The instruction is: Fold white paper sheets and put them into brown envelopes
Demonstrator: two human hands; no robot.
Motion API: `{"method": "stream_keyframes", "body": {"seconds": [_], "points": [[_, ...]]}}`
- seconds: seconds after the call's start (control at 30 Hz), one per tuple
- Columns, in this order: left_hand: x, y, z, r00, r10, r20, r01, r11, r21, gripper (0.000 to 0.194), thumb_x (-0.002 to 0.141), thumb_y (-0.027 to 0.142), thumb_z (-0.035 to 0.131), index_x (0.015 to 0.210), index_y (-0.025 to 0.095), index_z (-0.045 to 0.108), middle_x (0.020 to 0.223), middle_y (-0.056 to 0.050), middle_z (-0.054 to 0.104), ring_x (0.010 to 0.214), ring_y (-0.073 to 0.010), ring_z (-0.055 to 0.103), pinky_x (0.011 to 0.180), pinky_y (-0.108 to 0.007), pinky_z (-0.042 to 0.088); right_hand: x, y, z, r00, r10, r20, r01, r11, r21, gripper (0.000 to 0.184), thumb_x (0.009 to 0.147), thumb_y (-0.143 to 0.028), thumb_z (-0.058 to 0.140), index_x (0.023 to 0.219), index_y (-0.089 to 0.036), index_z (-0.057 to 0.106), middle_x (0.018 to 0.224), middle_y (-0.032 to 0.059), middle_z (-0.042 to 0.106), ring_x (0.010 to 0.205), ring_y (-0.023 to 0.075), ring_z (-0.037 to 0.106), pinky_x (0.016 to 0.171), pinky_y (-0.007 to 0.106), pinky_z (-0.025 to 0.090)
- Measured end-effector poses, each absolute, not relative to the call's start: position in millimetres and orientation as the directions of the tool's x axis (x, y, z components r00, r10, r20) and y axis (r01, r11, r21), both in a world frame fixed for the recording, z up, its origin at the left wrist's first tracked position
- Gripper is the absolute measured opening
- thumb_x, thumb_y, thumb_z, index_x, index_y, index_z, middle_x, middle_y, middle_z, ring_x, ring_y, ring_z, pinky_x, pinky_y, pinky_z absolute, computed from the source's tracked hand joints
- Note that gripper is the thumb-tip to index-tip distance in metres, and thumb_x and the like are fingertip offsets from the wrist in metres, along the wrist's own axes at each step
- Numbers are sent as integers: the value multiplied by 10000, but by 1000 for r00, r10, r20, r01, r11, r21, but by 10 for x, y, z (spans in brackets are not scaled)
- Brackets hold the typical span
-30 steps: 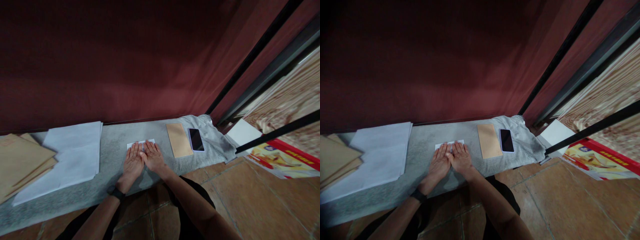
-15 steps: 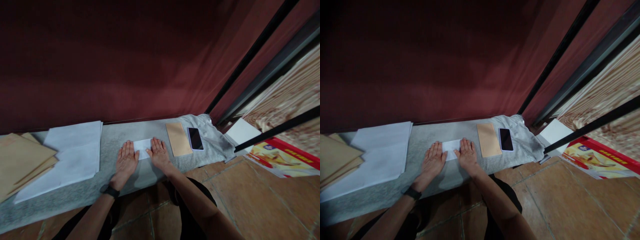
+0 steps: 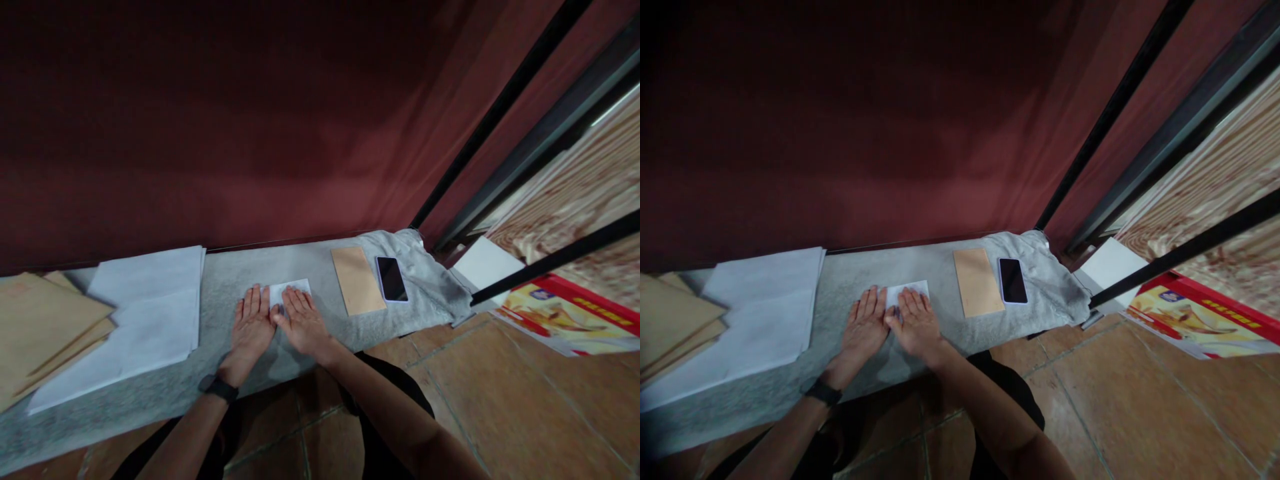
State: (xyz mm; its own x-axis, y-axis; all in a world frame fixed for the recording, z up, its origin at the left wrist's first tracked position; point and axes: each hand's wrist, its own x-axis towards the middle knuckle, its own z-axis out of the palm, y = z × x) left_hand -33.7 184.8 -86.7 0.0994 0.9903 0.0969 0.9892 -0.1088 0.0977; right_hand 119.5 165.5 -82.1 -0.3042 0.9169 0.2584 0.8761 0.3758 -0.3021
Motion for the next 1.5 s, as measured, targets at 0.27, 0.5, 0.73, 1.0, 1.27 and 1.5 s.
{"method": "stream_keyframes", "body": {"seconds": [0.27, 0.5, 0.73, 1.0, 1.27, 1.5], "points": [[-320, 1835, -831, 88, 991, 104, 987, -101, 125, 653, 1017, 400, 280, 1557, 38, 338, 1650, -197, 304, 1548, -313, 242, 1260, -495, 193, 1268, 1620, -913, -271, 922, 277, 905, 342, -252, 645, 1081, -507, 350, 1564, -80, 366, 1625, 128, 353, 1513, 251, 325, 1252, 431, 232], [-394, 1823, -837, 54, 989, 135, 987, -73, 140, 683, 1013, 427, 261, 1543, 4, 345, 1627, -209, 349, 1537, -322, 270, 1259, -505, 193, 1410, 1632, -882, -221, 948, 230, 939, 270, -213, 678, 1082, -522, 314, 1575, -57, 331, 1632, 156, 324, 1514, 273, 321, 1238, 448, 240], [-311, 1784, -799, 45, 961, 272, 971, -106, 215, 661, 1012, 380, 237, 1528, -15, 361, 1627, -228, 338, 1554, -315, 222, 1271, -524, 160, 1504, 1638, -865, -214, 956, 201, 947, 253, -196, 644, 1084, -483, 329, 1576, -69, 338, 1632, 143, 323, 1507, 283, 334, 1235, 459, 247], [-20, 1557, -909, 380, 899, 219, 879, -424, 217, 650, 1028, 439, 255, 1535, 54, 388, 1613, -179, 385, 1537, -271, 282, 1258, -482, 263, 1510, 1632, -868, -223, 956, 189, 946, 259, -194, 566, 1090, -366, 299, 1569, -69, 352, 1637, 132, 308, 1514, 265, 324, 1238, 462, 249], [-285, 1570, -963, 261, 936, 237, 934, -306, 182, 659, 1019, 431, 266, 1544, 43, 361, 1612, -206, 370, 1529, -290, 294, 1243, -492, 279, 1558, 1616, -849, -176, 966, 189, 955, 214, -205, 562, 1085, -365, 313, 1579, -98, 346, 1631, 107, 328, 1511, 246, 332, 1237, 432, 244], [-329, 1561, -866, 186, 971, 152, 963, -210, 167, 637, 997, 363, 293, 1550, 52, 355, 1628, -184, 347, 1542, -273, 266, 1261, -474, 223, 1629, 1635, -777, -80, 991, 110, 966, 105, -237, 552, 1039, -280, 378, 1562, -103, 390, 1628, 104, 332, 1515, 266, 322, 1236, 464, 242]]}}
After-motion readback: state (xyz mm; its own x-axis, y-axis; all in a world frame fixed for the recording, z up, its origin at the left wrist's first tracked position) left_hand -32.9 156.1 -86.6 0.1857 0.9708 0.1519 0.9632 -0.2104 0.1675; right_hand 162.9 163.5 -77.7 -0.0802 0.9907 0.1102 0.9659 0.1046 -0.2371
